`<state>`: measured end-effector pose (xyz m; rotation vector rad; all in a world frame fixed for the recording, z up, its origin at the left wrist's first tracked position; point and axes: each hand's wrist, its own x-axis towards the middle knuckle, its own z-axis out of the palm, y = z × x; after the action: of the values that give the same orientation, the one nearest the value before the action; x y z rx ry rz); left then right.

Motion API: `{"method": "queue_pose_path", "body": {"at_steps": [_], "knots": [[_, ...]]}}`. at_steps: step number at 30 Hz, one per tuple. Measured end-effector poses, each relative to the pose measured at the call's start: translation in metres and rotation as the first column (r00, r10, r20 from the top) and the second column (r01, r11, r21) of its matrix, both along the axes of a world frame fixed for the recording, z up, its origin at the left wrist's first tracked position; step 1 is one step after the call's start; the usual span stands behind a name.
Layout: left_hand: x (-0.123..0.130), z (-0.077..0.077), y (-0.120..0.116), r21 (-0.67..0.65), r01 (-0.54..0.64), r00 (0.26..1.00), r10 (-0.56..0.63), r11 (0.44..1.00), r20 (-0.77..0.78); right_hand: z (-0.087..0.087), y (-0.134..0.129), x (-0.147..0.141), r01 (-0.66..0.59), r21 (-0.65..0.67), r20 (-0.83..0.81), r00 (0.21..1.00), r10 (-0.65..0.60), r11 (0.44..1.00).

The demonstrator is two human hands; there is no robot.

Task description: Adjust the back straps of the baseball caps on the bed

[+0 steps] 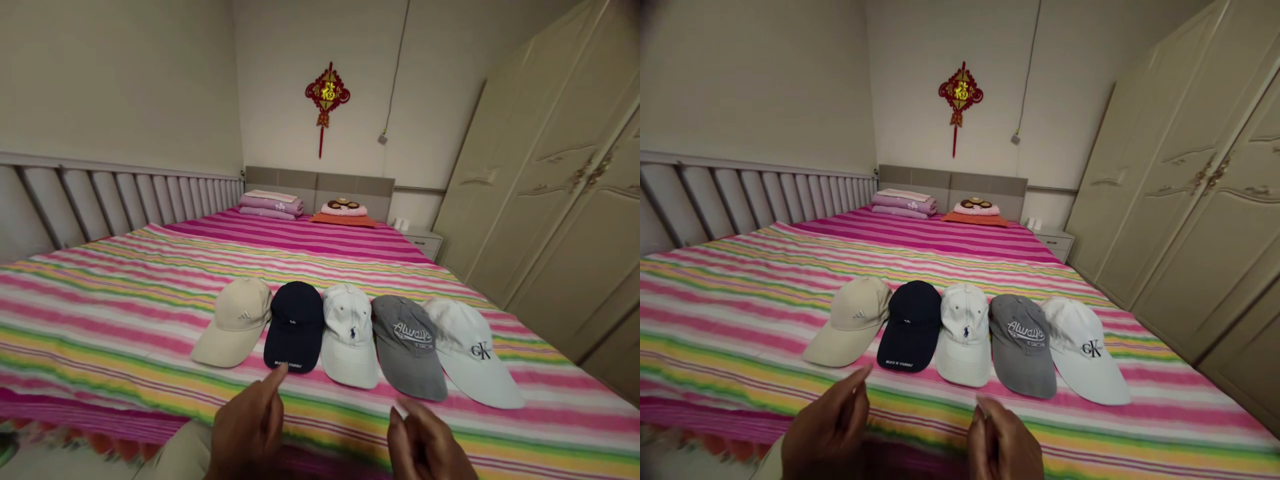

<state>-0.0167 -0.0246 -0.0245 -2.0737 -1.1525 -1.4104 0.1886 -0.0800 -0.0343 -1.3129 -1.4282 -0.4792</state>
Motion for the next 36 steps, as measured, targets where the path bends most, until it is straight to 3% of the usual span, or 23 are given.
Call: {"method": "queue_pose_path", "body": {"at_steps": [3,5,11,17,23,26,28,29,30,31,32,33,34,35,36], "knots": [[-0.003,0.003,0.002,0.057,-0.122,0.989,0.126,0.991,-0.073,0.017,-0.001,-0.001,0.059,-0.025,0.132,0.990,-0.055,0.998],[-0.004,0.002,0.002,0.064,-0.133,0.983,0.140,0.989,-0.117,0.023,0.000,-0.001,0.073,-0.013,0.222,0.973,-0.068,0.997],[-0.007,0.005,-0.001,0.059,-0.047,0.980,0.058,0.997,-0.189,0.034,0.000,0.000,0.068,0.137,0.316,0.942,-0.108,0.988],[-0.003,0.008,-0.001,0.029,0.074,0.979,-0.067,0.997,-0.194,0.039,-0.005,-0.007,0.076,0.087,0.269,0.958,-0.097,0.993],[0.005,-0.005,-0.001,-0.088,0.159,0.970,-0.172,0.983,-0.170,0.025,0.000,-0.009,0.040,0.061,0.280,0.958,-0.056,0.997],[0.007,-0.023,0.001,-0.223,0.212,0.966,-0.239,0.952,-0.100,0.009,0.007,-0.011,-0.078,-0.045,0.366,0.926,0.089,0.996],[0.006,-0.040,0.007,-0.395,0.279,0.959,-0.274,0.875,0.072,-0.008,0.013,-0.014,-0.175,-0.143,0.450,0.865,0.221,0.974],[0.004,-0.048,0.011,-0.491,0.336,0.940,-0.255,0.803,0.227,-0.019,0.017,-0.015,-0.209,-0.178,0.493,0.826,0.271,0.962],[0.000,-0.056,0.016,-0.568,0.412,0.890,-0.181,0.712,0.419,-0.031,0.020,-0.016,-0.217,-0.201,0.527,0.798,0.293,0.955],[-0.004,-0.064,0.022,-0.597,0.510,0.783,-0.045,0.619,0.621,-0.044,0.024,-0.016,-0.222,-0.228,0.549,0.775,0.314,0.948],[-0.010,-0.071,0.029,-0.559,0.614,0.596,0.137,0.557,0.791,-0.058,0.026,-0.016,-0.233,-0.261,0.564,0.751,0.344,0.937],[-0.017,-0.077,0.035,-0.474,0.692,0.350,0.320,0.545,0.880,-0.072,0.028,-0.015,-0.237,-0.297,0.567,0.735,0.371,0.925],[-0.024,-0.082,0.041,-0.370,0.723,0.092,0.449,0.583,0.889,-0.086,0.030,-0.013,-0.250,-0.320,0.568,0.722,0.396,0.914],[-0.031,-0.086,0.047,-0.294,0.710,-0.112,0.514,0.640,0.850,-0.099,0.031,-0.011,-0.249,-0.348,0.555,0.723,0.412,0.904],[-0.038,-0.089,0.052,-0.247,0.680,-0.243,0.530,0.690,0.812,-0.111,0.032,-0.009,-0.242,-0.374,0.532,0.735,0.420,0.896]]}}
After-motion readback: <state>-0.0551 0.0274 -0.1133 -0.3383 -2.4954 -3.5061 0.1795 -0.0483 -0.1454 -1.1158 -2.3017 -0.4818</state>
